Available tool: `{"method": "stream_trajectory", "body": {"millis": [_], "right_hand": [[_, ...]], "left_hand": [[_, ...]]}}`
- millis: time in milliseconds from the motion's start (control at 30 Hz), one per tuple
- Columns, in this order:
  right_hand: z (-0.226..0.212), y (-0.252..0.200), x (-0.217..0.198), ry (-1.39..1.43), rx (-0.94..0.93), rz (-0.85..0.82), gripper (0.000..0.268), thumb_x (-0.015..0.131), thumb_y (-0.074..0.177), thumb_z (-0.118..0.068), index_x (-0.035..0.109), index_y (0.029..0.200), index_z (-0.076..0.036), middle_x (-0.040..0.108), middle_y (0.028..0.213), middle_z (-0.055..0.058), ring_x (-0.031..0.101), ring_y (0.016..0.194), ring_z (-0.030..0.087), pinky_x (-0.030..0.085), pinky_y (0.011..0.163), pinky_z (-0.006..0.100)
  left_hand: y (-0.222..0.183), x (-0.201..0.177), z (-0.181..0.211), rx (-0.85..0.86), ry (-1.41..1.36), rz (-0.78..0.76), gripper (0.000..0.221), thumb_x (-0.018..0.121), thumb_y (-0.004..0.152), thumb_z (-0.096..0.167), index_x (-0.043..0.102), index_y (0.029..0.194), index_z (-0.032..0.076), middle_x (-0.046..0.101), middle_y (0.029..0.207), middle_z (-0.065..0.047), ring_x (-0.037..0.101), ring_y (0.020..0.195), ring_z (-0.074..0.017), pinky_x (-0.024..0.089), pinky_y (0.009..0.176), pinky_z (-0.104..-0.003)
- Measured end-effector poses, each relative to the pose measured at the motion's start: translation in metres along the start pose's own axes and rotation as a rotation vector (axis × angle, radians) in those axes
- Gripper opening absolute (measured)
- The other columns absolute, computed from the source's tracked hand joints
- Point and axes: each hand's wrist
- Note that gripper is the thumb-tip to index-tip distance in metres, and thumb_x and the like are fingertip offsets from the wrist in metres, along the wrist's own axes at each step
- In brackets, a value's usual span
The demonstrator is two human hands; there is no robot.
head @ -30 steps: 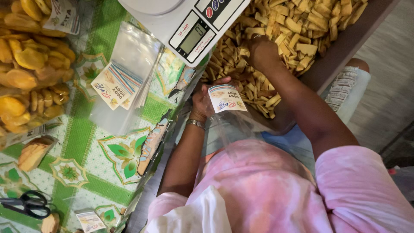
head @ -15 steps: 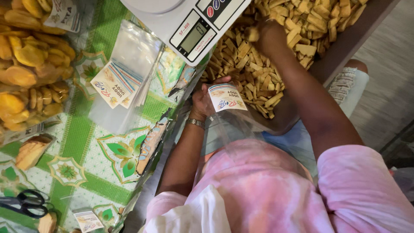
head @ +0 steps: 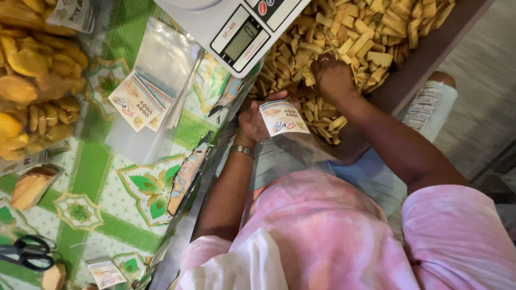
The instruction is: The person scoops rectangular snack pieces from a large bin into a clear plastic bag, places the bag on a digital scale to weigh it, and then sets the filled bag aside. The person repeats this process multiple times, handling the snack pieces and bags by hand.
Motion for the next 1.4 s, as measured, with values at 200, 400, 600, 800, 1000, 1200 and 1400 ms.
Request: {"method": "stream_trajectory", "body": {"millis": [200,400,600,800,1000,1200,1400], "right_hand": [[0.017,0.016,0.005,0.093,0.071,-0.468,0.043,0.082,0.072,-0.023,0.074,0.112,-0.008,0.072,0.109,0.017,0.07,0.094,0.037,0.057,0.077,0.049],[0.048,0.027,-0.017,0.749,0.789,-0.583,0.082,0.084,0.081,-0.036,0.044,0.144,-0.002,0.072,0.115,0.015,0.075,0.088,0.037,0.061,0.08,0.047],[0.054,0.042,-0.019,0.521,0.556,-0.323,0.07,0.089,0.074,-0.032,0.063,0.135,-0.008,0.07,0.124,0.016,0.068,0.107,0.029,0.056,0.094,0.045],[0.0,0.063,-0.012,-0.022,0.231,-0.257,0.083,0.086,0.074,-0.028,0.054,0.147,-0.004,0.069,0.117,0.022,0.066,0.101,0.034,0.053,0.091,0.05],[0.035,0.065,-0.041,0.821,0.894,-0.318,0.072,0.079,0.088,-0.031,0.048,0.145,-0.001,0.071,0.118,0.021,0.072,0.093,0.024,0.061,0.09,0.04],[-0.01,0.027,0.023,0.486,0.771,-0.211,0.063,0.086,0.081,-0.029,0.056,0.124,0.007,0.064,0.118,0.029,0.067,0.098,0.036,0.054,0.088,0.047],[-0.044,0.019,0.063,0.157,0.704,-0.005,0.048,0.081,0.083,-0.024,0.058,0.116,0.001,0.06,0.119,0.028,0.063,0.099,0.043,0.056,0.077,0.05]], "left_hand": [[0.001,-0.001,0.0,0.029,0.018,0.011,0.093,0.066,0.099,0.055,0.036,0.159,-0.01,0.06,0.144,-0.028,0.06,0.133,-0.0382,0.047,0.116,-0.051],[0.004,0.001,-0.002,0.013,-0.007,-0.003,0.094,0.066,0.096,0.057,0.035,0.158,-0.007,0.059,0.145,-0.028,0.059,0.134,-0.0399,0.046,0.117,-0.052],[0.009,0.002,0.001,0.018,0.02,-0.051,0.093,0.064,0.099,0.057,0.035,0.159,-0.007,0.056,0.147,-0.03,0.057,0.137,-0.0414,0.045,0.119,-0.053],[0.003,0.002,0.0,0.044,0.032,-0.007,0.092,0.063,0.1,0.056,0.035,0.159,-0.009,0.057,0.144,-0.03,0.058,0.134,-0.0405,0.045,0.118,-0.052],[0.005,0.004,-0.001,0.04,0.033,-0.046,0.091,0.062,0.1,0.056,0.035,0.159,-0.008,0.058,0.144,-0.03,0.059,0.134,-0.0402,0.047,0.116,-0.051],[0.008,0.003,0.0,0.043,0.06,-0.021,0.092,0.062,0.1,0.058,0.036,0.158,-0.007,0.058,0.145,-0.028,0.058,0.135,-0.0398,0.047,0.117,-0.052],[0.009,-0.003,-0.001,0.007,-0.047,-0.035,0.095,0.065,0.097,0.058,0.033,0.16,-0.006,0.058,0.146,-0.025,0.057,0.137,-0.0395,0.046,0.119,-0.054]]}}
Point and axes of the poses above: each hand's wrist, its own y-axis towards the middle knuckle, its own x-axis out of the palm, z = x × y
